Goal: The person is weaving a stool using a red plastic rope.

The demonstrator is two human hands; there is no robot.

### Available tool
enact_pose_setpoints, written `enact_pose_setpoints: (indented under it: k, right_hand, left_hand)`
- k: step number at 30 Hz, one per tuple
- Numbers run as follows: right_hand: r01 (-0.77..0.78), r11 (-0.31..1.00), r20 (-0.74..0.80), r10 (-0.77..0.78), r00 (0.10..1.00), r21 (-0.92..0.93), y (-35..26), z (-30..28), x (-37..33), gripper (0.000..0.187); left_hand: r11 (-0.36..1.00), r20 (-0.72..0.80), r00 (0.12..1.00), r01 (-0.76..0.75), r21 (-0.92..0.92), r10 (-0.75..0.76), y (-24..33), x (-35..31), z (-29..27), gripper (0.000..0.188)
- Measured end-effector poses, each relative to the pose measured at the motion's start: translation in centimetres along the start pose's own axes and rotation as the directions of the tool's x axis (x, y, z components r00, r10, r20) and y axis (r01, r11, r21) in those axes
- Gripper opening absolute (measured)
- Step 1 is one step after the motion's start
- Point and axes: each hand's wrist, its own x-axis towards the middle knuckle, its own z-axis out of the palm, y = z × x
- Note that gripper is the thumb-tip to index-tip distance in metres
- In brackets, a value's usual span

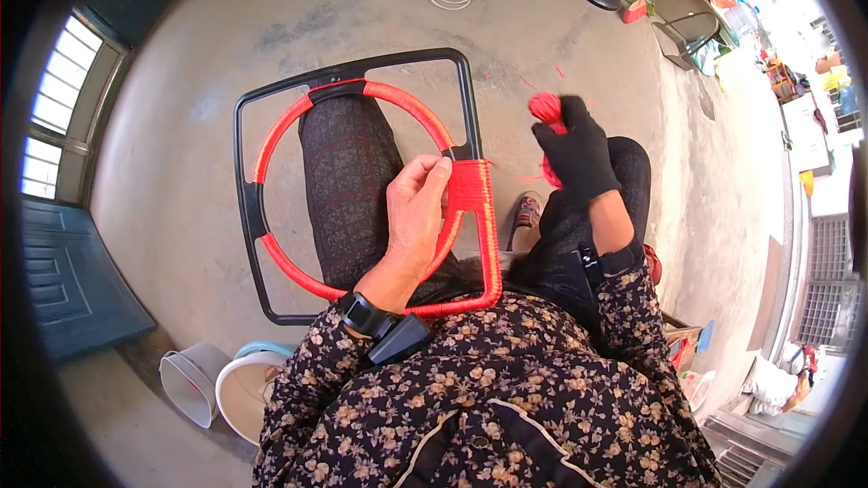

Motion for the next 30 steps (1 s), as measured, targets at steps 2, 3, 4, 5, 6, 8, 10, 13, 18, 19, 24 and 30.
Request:
enact_pose_setpoints:
  k: [2,3,4,5,6,8,10,13,18,19,24,30]
  right_hand:
    - [0.486,0.812,-0.155,-0.552,0.819,-0.324,-3.2,1.3,-1.0,0.027]
    - [0.659,0.591,-0.072,-0.767,0.637,-0.465,-3.7,2.0,-0.5,0.029]
    - [0.759,0.312,0.052,-0.909,0.413,-0.571,-4.1,2.6,0.0,0.031]
    - [0.756,0.317,0.049,-0.907,0.418,-0.572,-5.4,2.6,-0.4,0.031]
    - [0.801,0.166,0.143,-0.944,0.298,-0.575,-7.0,2.6,-0.9,0.031]
    - [0.824,0.011,0.236,-0.956,0.175,-0.566,-7.2,2.6,-1.6,0.031]
    - [0.670,0.716,-0.121,-0.695,0.709,-0.196,-5.3,2.6,-1.9,0.024]
    - [0.340,0.937,0.040,-0.343,0.938,0.076,-2.1,2.6,-0.1,0.025]
    - [0.053,0.837,0.445,-0.342,0.828,0.545,0.1,4.5,0.7,0.031]
    - [-0.046,0.814,0.523,-0.329,0.786,0.580,-0.3,4.6,0.7,0.038]
    - [0.135,0.920,0.550,-0.333,0.766,0.369,0.6,5.3,1.2,0.032]
    - [0.048,0.711,0.122,-0.186,0.975,0.701,4.4,-0.8,2.1,0.027]
  left_hand:
    - [0.996,-0.025,0.998,-0.061,0.068,0.063,0.0,0.0,0.0,0.022]
    - [0.985,-0.033,0.986,-0.158,0.075,0.161,0.5,-0.2,0.6,0.027]
    - [0.964,-0.041,0.965,-0.253,0.083,0.257,0.8,-0.3,1.1,0.032]
    - [0.949,-0.042,0.958,-0.275,0.153,0.284,1.1,-0.4,1.0,0.039]
    - [0.873,-0.051,0.890,-0.432,0.227,0.453,0.7,0.3,0.5,0.035]
    - [0.854,-0.055,0.891,-0.413,0.317,0.451,0.3,0.3,0.5,0.028]
    - [0.914,-0.088,0.928,-0.336,0.226,0.362,0.3,0.2,0.0,0.025]
    - [0.976,-0.099,0.972,-0.209,0.065,0.215,-0.5,0.5,-0.5,0.021]
    - [0.997,-0.043,0.999,0.028,0.068,-0.025,-0.7,0.8,-0.8,0.018]
    - [0.997,-0.044,0.999,0.029,0.067,-0.026,-0.7,0.7,-0.7,0.018]
    - [0.974,0.006,0.999,0.051,-0.221,-0.051,0.0,0.1,0.2,0.018]
    - [0.991,-0.034,0.998,0.046,-0.122,-0.051,-0.3,0.5,-0.8,0.025]
